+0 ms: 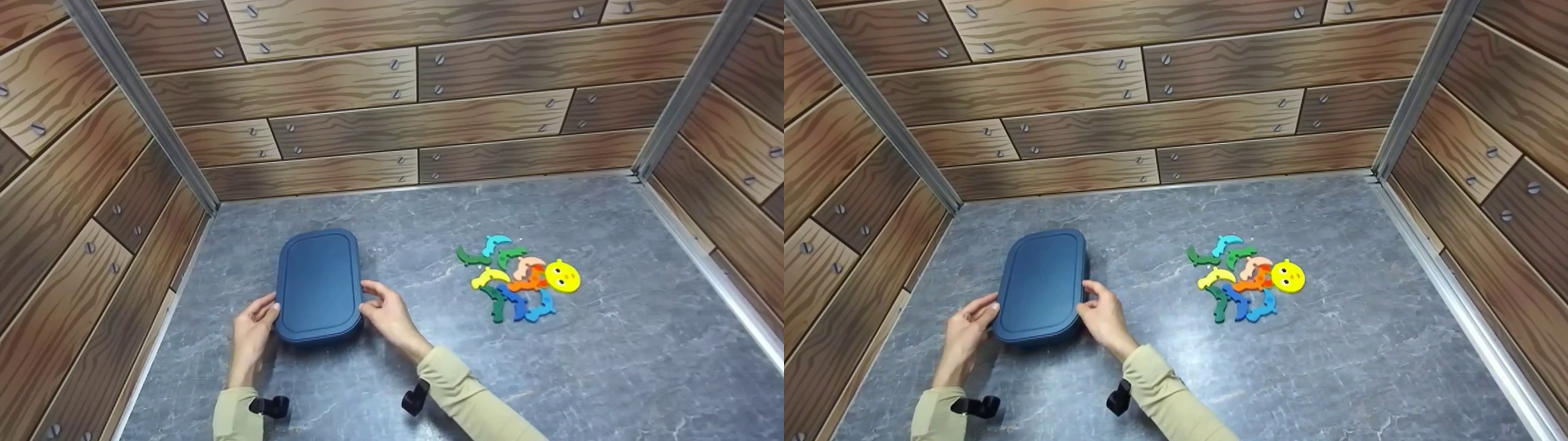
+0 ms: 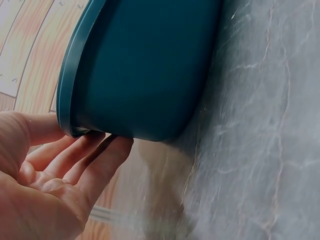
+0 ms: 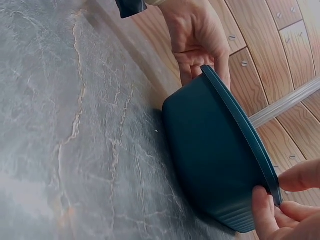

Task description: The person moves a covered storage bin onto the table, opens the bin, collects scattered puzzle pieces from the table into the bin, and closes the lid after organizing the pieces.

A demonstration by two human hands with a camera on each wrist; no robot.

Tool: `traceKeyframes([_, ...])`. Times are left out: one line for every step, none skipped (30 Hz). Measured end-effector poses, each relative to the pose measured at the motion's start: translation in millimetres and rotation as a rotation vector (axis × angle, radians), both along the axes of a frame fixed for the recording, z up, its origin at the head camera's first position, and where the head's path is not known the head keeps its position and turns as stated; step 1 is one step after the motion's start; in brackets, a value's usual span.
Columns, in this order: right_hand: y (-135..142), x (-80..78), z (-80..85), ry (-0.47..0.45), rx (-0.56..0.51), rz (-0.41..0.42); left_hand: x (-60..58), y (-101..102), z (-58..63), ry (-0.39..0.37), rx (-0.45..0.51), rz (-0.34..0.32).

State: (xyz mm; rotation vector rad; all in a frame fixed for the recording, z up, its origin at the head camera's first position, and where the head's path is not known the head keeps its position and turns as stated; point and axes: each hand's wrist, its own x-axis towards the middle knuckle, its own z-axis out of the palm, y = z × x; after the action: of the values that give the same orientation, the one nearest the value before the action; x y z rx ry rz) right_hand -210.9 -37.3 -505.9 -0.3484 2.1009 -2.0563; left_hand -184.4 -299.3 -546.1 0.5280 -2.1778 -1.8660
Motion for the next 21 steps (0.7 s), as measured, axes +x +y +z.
traceKeyframes([1, 0.2, 0.2, 0.000, -0.001, 0.000, 0.2, 1, 0.0, 0.000, 0.001, -0.001])
traceKeyframes([2, 0.5, 0.3, 0.002, -0.002, 0.001, 0.5, 2, -0.1, 0.002, -0.002, 0.000])
traceKeyframes([3, 1.0, 0.2, 0.006, -0.007, 0.003, 0.4, 3, -0.4, 0.007, 0.000, 0.000])
traceKeyframes([4, 1.1, 0.1, 0.006, -0.010, 0.006, 0.6, 4, -0.5, 0.012, 0.004, 0.001])
traceKeyframes([5, 1.0, -0.3, 0.007, -0.010, 0.008, 0.7, 5, -0.7, 0.018, 0.010, 0.003])
traceKeyframes([6, 1.2, -0.5, 0.011, -0.010, 0.011, 0.8, 7, -0.8, 0.022, 0.014, 0.005])
traceKeyframes([7, 1.4, -0.7, 0.014, -0.009, 0.014, 0.9, 8, -0.8, 0.030, 0.022, 0.005])
traceKeyframes([8, 1.5, -0.7, 0.016, -0.008, 0.015, 1.0, 9, -0.9, 0.035, 0.027, 0.007])
traceKeyframes([9, 1.5, -0.9, 0.019, -0.005, 0.016, 1.1, 10, -0.8, 0.036, 0.031, 0.007])
traceKeyframes([10, 1.6, -0.3, 0.016, -0.003, 0.016, 1.3, 11, -0.5, 0.038, 0.031, 0.009])
traceKeyframes([10, 1.5, -0.3, 0.016, -0.003, 0.018, 1.6, 12, -0.2, 0.036, 0.033, 0.010])
traceKeyframes([11, 1.3, 0.1, 0.015, -0.004, 0.019, 1.9, 12, -0.2, 0.035, 0.031, 0.010])
traceKeyframes([12, 1.2, 0.2, 0.013, -0.005, 0.021, 2.0, 13, -0.3, 0.035, 0.035, 0.010])
traceKeyframes([13, 1.0, 0.0, 0.011, -0.006, 0.023, 2.4, 13, -0.3, 0.033, 0.028, 0.009])
traceKeyframes([13, 0.8, -0.3, 0.011, -0.007, 0.025, 2.6, 14, -0.4, 0.033, 0.026, 0.008])
traceKeyframes([14, 0.8, -0.4, 0.009, -0.010, 0.026, 2.8, 14, -0.5, 0.035, 0.024, 0.006])
traceKeyframes([15, 0.7, -0.8, 0.008, -0.012, 0.027, 3.0, 15, -0.7, 0.039, 0.023, 0.003])
traceKeyframes([16, 0.5, -1.1, 0.006, -0.013, 0.026, 3.0, 16, -1.2, 0.043, 0.016, 0.001])
traceKeyframes([17, 0.5, -1.6, 0.007, -0.013, 0.024, 2.9, 17, -1.6, 0.047, 0.012, 0.000])
traceKeyframes([17, 0.5, -1.8, 0.005, -0.014, 0.023, 3.2, 18, -1.8, 0.049, 0.005, -0.001])
traceKeyframes([18, 0.7, -2.0, 0.005, -0.015, 0.021, 3.2, 19, -2.1, 0.052, 0.004, 0.000])
